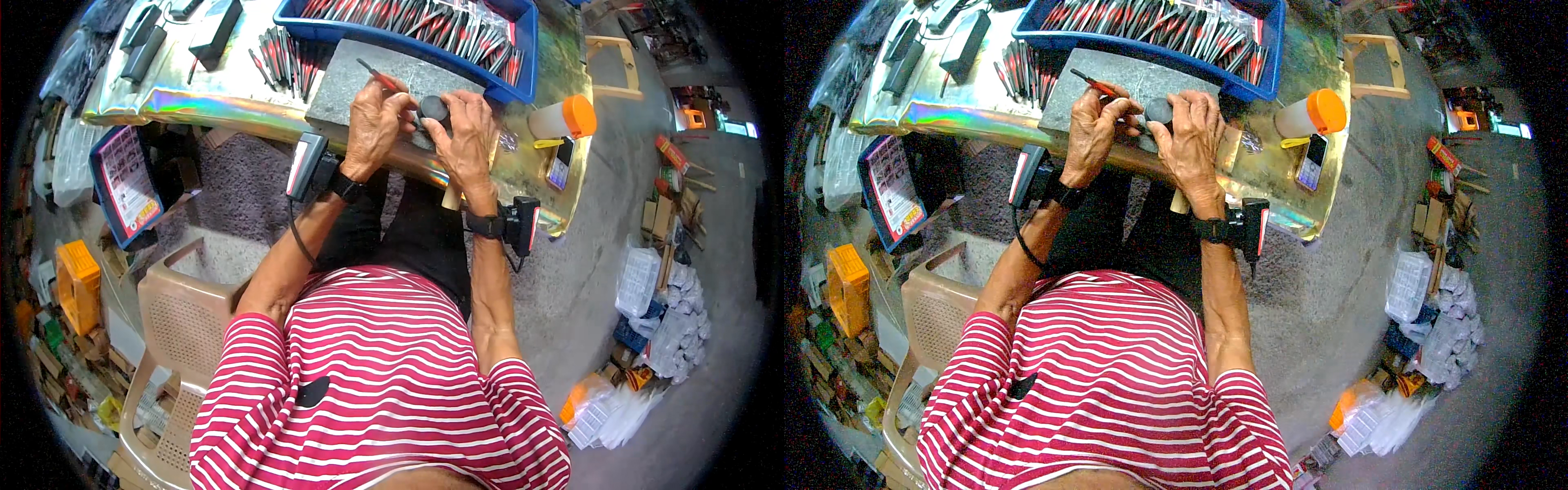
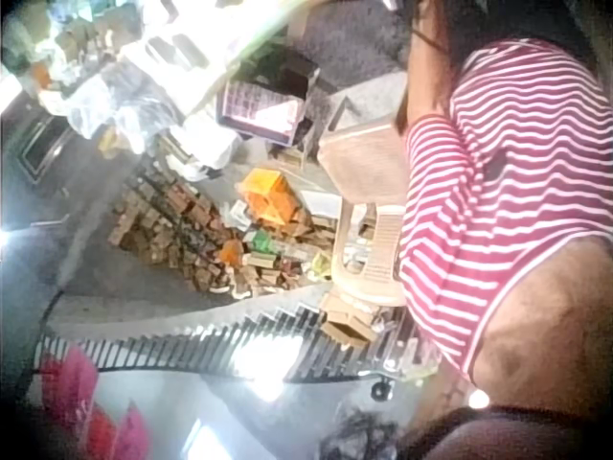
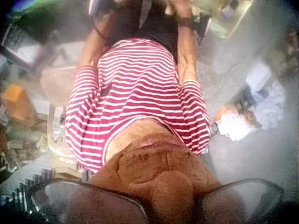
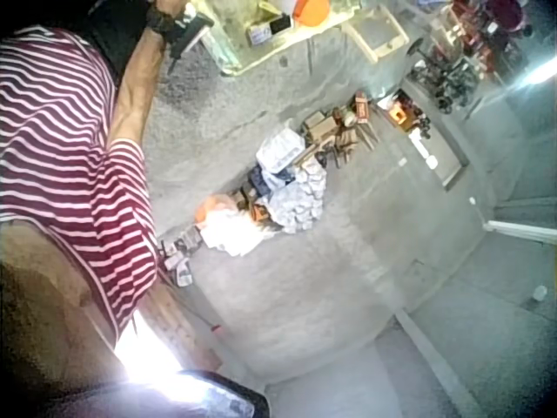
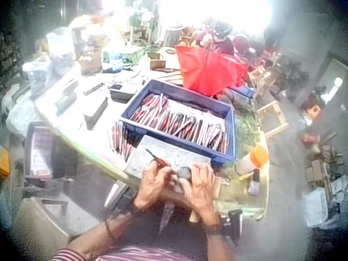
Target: The person uses a small hammer to strike and straighten metal rods placed on a stone block, handling each rod by hand and placing them back into a blue storage container after working on them.
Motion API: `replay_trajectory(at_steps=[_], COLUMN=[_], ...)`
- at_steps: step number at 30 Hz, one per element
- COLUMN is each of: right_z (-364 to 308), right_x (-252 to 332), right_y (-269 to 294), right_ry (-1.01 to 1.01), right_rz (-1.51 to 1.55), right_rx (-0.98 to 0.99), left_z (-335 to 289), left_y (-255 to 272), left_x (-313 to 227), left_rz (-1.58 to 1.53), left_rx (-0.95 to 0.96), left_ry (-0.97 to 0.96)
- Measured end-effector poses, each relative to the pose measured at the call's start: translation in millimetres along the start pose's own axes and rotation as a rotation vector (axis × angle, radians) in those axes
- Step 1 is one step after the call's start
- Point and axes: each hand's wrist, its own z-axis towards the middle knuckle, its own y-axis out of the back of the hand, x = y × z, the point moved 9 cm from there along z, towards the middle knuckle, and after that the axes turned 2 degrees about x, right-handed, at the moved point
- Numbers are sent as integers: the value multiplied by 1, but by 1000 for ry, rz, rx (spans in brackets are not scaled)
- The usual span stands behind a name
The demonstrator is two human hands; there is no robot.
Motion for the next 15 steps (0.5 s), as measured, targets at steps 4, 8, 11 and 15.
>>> replay_trajectory(at_steps=[4,8,11,15], right_z=[0,-1,-2,-5], right_x=[1,6,9,10], right_y=[0,3,4,6], right_ry=[40,35,38,47], right_rz=[11,0,-17,14], right_rx=[-32,-53,-43,-11], left_z=[-1,-1,0,-2], left_y=[-1,-1,2,3], left_x=[-1,-1,0,0], left_rz=[-19,-11,-66,-76], left_rx=[9,8,-34,-35], left_ry=[-17,-12,-24,-15])
